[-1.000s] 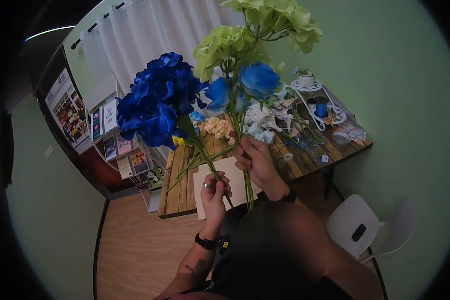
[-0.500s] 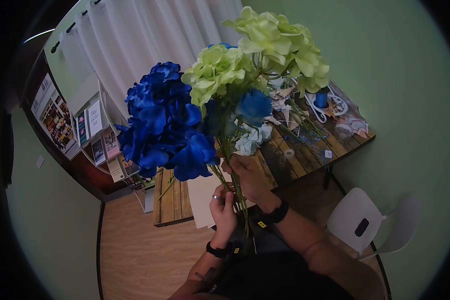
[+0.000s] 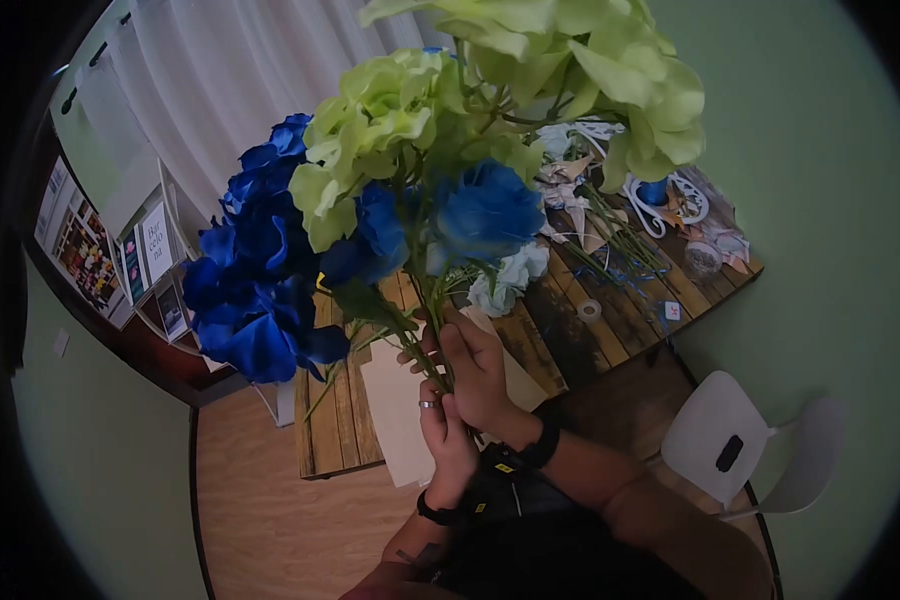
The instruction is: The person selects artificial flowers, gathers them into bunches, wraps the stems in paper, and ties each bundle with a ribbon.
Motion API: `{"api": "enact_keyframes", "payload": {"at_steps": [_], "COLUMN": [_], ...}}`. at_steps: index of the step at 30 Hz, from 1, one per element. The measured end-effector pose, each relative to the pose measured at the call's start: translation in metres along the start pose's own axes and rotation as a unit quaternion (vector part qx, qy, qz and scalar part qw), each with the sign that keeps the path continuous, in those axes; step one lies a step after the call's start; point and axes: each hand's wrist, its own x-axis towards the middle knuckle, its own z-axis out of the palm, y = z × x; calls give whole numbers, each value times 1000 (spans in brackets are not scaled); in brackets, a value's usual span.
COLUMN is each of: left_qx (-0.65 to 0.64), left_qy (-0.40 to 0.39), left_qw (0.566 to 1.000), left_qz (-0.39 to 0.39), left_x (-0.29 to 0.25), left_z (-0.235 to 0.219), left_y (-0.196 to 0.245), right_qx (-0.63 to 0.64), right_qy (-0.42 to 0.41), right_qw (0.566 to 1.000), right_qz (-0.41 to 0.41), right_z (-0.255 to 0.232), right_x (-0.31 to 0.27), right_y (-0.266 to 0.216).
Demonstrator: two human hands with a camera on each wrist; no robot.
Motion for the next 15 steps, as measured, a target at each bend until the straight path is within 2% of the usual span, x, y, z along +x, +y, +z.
{"api": "enact_keyframes", "payload": {"at_steps": [3,5,9,11,12,14,15], "left_qx": [-10,0,31,63,98,113,132], "left_qy": [-5,-1,7,5,-4,-5,-12], "left_qw": [999,999,997,997,995,993,991], "left_qz": [-40,-51,-63,-50,-33,-33,-30], "left_x": [6,9,13,15,15,17,18], "left_z": [-4,-5,-7,-11,-12,-15,-15], "left_y": [0,-4,-4,-11,-14,-14,-15], "right_qx": [-11,-37,-71,-144,-147,-124,-128], "right_qy": [6,18,1,17,13,2,0], "right_qw": [999,999,997,988,988,990,989], "right_qz": [38,-1,6,-52,-47,68,70], "right_z": [7,7,3,6,3,-1,-2], "right_x": [8,12,16,17,17,19,19], "right_y": [-2,5,17,20,23,25,25]}}
